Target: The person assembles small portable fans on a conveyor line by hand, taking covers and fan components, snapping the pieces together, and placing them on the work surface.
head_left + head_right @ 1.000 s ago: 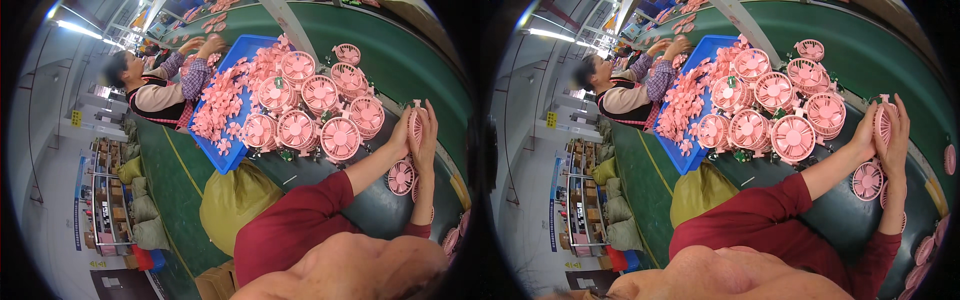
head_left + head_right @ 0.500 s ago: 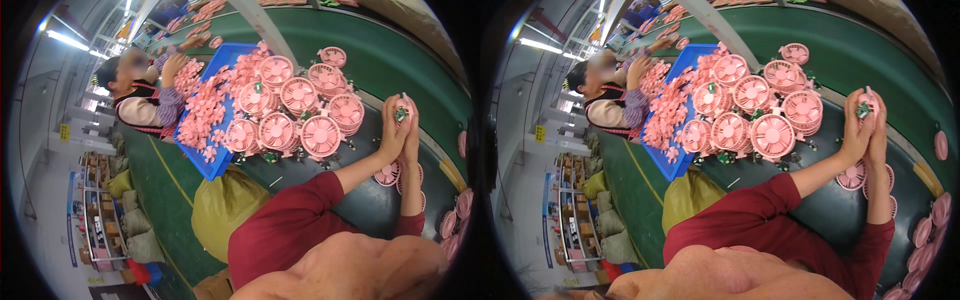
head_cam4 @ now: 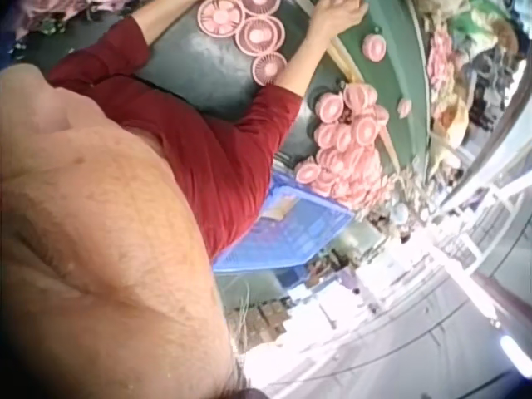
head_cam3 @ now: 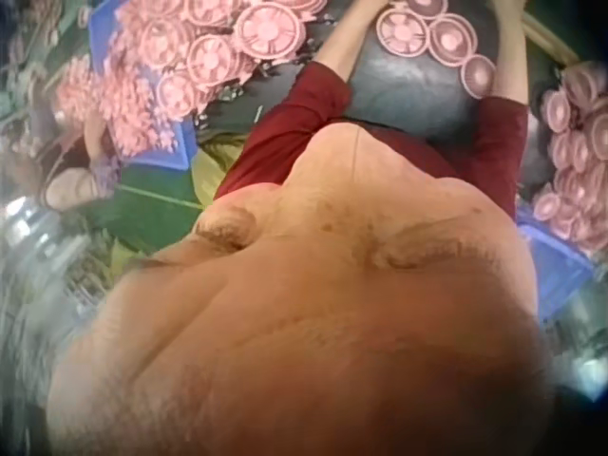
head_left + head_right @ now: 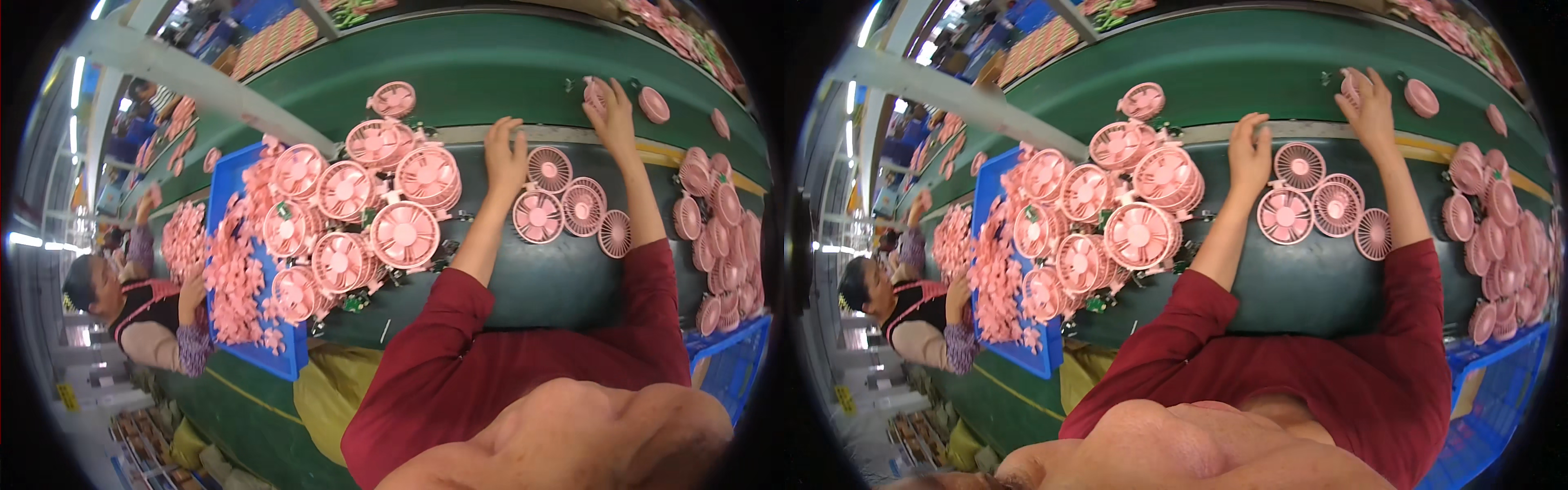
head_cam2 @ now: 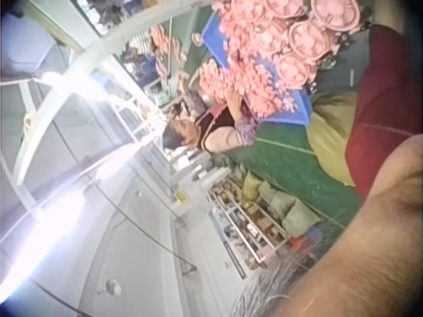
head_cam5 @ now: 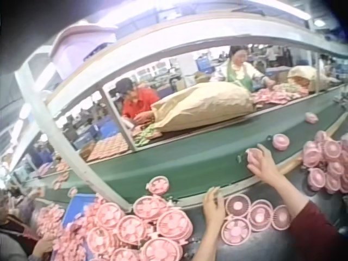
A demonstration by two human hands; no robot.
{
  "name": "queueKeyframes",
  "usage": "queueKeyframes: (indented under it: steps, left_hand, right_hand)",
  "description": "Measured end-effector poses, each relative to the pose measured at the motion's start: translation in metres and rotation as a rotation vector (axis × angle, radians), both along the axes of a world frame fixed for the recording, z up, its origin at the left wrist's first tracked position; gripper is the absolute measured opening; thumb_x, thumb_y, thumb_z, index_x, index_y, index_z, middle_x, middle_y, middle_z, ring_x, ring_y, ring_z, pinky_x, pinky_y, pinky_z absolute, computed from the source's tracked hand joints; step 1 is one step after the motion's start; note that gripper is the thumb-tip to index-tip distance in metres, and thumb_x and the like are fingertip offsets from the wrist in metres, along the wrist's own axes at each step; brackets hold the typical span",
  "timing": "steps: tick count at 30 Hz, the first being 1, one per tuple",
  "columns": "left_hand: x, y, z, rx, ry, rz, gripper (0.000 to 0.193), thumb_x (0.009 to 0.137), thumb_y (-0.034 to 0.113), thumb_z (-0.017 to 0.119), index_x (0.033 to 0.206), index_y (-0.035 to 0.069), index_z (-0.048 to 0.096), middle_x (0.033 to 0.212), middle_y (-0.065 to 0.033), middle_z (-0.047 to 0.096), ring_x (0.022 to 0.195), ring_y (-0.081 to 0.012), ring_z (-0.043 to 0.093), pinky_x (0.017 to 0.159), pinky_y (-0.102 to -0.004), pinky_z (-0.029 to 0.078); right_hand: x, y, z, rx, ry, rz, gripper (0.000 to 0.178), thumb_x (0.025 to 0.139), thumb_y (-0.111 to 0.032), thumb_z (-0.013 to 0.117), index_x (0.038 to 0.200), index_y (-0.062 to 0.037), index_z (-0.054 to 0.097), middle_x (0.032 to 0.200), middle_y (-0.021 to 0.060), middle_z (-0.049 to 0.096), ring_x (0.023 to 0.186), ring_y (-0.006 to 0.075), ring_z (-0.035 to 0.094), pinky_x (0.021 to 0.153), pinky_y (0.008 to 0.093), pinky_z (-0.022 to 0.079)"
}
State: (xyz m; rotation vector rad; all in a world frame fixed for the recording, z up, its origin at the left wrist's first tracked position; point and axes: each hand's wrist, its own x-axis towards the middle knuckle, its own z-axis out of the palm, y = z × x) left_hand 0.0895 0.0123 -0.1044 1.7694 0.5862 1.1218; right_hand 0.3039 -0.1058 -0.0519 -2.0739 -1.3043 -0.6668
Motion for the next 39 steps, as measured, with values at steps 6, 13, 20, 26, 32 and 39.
queueKeyframes:
  steps: [6,13,20,26,32,39]
  left_hand:
    - [-0.002,0.004,-0.002,-0.167,-0.082,-0.037,0.020,0.090,0.010,0.055,0.109,0.004,0.060,0.109,-0.0100,0.060,0.100,-0.0209,0.056,0.083,-0.0313,0.045]
    - [-0.003,0.008,-0.001,-0.284,-0.114,-0.093,0.021,0.092,0.011,0.055,0.111,0.005,0.060,0.106,-0.0081,0.062,0.096,-0.0157,0.058,0.080,-0.0276,0.046]
    - [-0.004,0.008,-0.004,-0.269,-0.047,-0.095,0.023,0.091,0.013,0.055,0.112,0.004,0.060,0.108,-0.0112,0.063,0.100,-0.0203,0.059,0.084,-0.0305,0.046]
    - [-0.003,0.008,0.002,-0.280,-0.145,-0.064,0.026,0.091,0.011,0.055,0.114,0.001,0.058,0.107,-0.0113,0.063,0.100,-0.0196,0.059,0.090,-0.0313,0.044]
    - [0.001,0.011,-0.008,-0.256,-0.090,-0.065,0.025,0.092,0.013,0.055,0.113,0.000,0.057,0.105,-0.0127,0.064,0.097,-0.0195,0.059,0.088,-0.0315,0.045]
    - [-0.005,0.013,-0.011,-0.268,-0.084,0.033,0.033,0.088,0.013,0.055,0.116,-0.004,0.053,0.102,-0.0241,0.064,0.098,-0.0355,0.062,0.082,-0.0411,0.047]
  right_hand:
    - [-0.102,-0.023,0.025,-0.326,0.409,0.458,0.062,0.073,-0.023,0.075,0.128,-0.0092,0.052,0.133,0.0195,0.047,0.126,0.0355,0.041,0.106,0.0415,0.034]
    - [-0.104,-0.010,0.013,-0.366,0.524,0.395,0.065,0.065,-0.018,0.078,0.124,-0.0043,0.054,0.116,0.0194,0.057,0.108,0.0341,0.055,0.093,0.0402,0.044]
    - [-0.093,0.006,0.016,-0.522,0.452,0.413,0.051,0.059,-0.017,0.080,0.104,0.0003,0.063,0.087,0.0169,0.063,0.082,0.0301,0.061,0.075,0.0378,0.048]
    - [-0.072,0.061,0.036,-0.188,0.586,0.381,0.029,0.069,-0.021,0.075,0.085,-0.0015,0.060,0.077,0.0116,0.064,0.070,0.0201,0.061,0.064,0.0315,0.048]
    - [-0.112,0.182,0.042,0.117,0.284,0.560,0.019,0.075,-0.013,0.068,0.084,-0.0060,0.053,0.079,0.0150,0.060,0.075,0.0347,0.060,0.065,0.0405,0.047]
    - [-0.165,0.234,0.006,-0.317,0.100,0.688,0.040,0.072,-0.029,0.073,0.097,-0.0050,0.051,0.096,0.0150,0.059,0.095,0.0358,0.055,0.085,0.0476,0.041]
